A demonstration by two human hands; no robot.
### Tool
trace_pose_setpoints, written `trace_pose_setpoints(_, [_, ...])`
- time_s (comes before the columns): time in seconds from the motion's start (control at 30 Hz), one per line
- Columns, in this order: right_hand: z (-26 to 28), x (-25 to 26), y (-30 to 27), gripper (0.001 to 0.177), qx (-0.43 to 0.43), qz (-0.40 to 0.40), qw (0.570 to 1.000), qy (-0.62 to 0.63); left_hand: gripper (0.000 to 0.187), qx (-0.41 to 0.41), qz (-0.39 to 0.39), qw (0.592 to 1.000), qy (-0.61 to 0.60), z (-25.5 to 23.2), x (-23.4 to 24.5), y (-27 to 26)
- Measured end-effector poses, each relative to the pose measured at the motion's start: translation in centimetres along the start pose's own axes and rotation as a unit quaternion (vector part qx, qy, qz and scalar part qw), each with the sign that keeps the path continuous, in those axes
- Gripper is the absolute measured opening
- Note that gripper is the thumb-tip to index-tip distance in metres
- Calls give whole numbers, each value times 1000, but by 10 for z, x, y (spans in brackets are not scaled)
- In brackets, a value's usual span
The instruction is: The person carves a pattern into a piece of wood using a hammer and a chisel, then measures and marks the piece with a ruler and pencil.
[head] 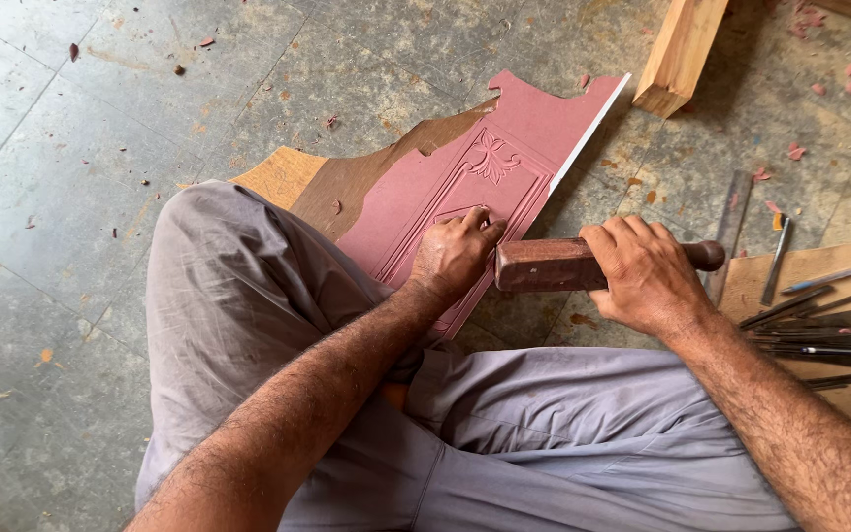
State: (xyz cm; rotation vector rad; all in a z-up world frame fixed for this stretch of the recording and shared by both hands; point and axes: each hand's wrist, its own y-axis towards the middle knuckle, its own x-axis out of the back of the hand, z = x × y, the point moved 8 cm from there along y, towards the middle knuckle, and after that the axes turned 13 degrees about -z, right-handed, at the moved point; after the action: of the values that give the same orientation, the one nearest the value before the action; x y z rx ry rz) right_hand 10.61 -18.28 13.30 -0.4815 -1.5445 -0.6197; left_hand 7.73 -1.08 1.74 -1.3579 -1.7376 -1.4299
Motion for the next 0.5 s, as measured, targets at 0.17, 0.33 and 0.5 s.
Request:
trace_pose_setpoints(0.17, [10,15,-1,69,18,-43,998,44,31,-9,5,1000,23,-3,6,-3])
trace_pose_setpoints(0.33, [13,21,-3,70,39,-69,994,72,39,3,23,999,24,-2,-6,-2])
trace_pose_setpoints(0.5, [6,10,1,51,78,-78,992,63,40,-2,44,998,33,-1,-6,-2])
